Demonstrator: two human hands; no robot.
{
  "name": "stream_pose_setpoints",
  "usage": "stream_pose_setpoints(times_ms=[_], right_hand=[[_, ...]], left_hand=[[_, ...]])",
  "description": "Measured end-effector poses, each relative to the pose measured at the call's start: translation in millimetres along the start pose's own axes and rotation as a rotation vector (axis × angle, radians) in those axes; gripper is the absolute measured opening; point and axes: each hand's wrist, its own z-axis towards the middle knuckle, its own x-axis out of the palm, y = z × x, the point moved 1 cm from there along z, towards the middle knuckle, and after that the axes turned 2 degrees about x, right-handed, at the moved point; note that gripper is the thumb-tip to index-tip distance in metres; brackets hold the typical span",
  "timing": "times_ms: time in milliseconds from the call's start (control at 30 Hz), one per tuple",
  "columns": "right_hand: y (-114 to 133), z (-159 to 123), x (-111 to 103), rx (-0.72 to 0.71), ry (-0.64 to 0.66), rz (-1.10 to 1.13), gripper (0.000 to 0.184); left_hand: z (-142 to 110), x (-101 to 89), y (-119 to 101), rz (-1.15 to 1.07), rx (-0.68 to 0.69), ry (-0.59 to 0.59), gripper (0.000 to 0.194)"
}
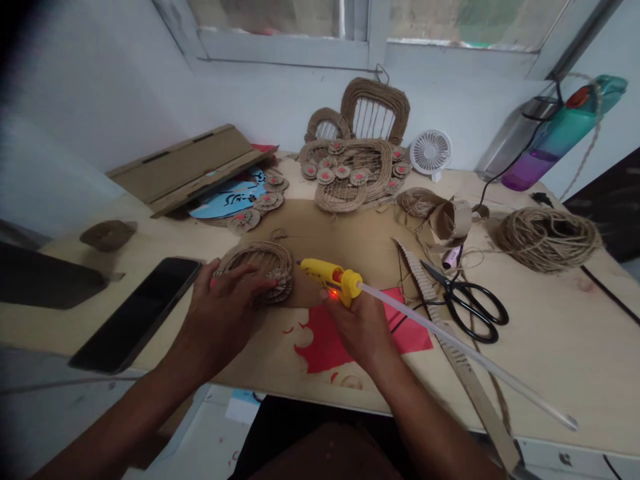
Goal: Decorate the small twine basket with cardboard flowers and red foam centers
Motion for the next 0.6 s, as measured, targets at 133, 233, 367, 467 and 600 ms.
stream_pose_setpoints(times_ms=[133,233,367,467,600], right_hand=[[0,-1,0,0.021,0.001,0.007,0.026],[1,-1,0,0.034,-0.010,-0.005,0.025],[2,-2,-2,0.015,-0.013,-0.034,0.023],[2,-2,-3,0.011,0.026,-0.008,0.024],[2,-1,-3,0.003,0.026,0.024,0.024]], left_hand=[[-7,3.7,-4,0.061,0.011,-0.031,0.042],[-11,6.9,-7,0.102,0.012,-0.012,0.044],[-12,6.2,-9,0.096,-0.002,-0.014,0.045],[-10,4.8,-11,0.094,-0.001,0.010,0.045],[-10,6.4,-12,0.117,0.043,-0.030,0.042]])
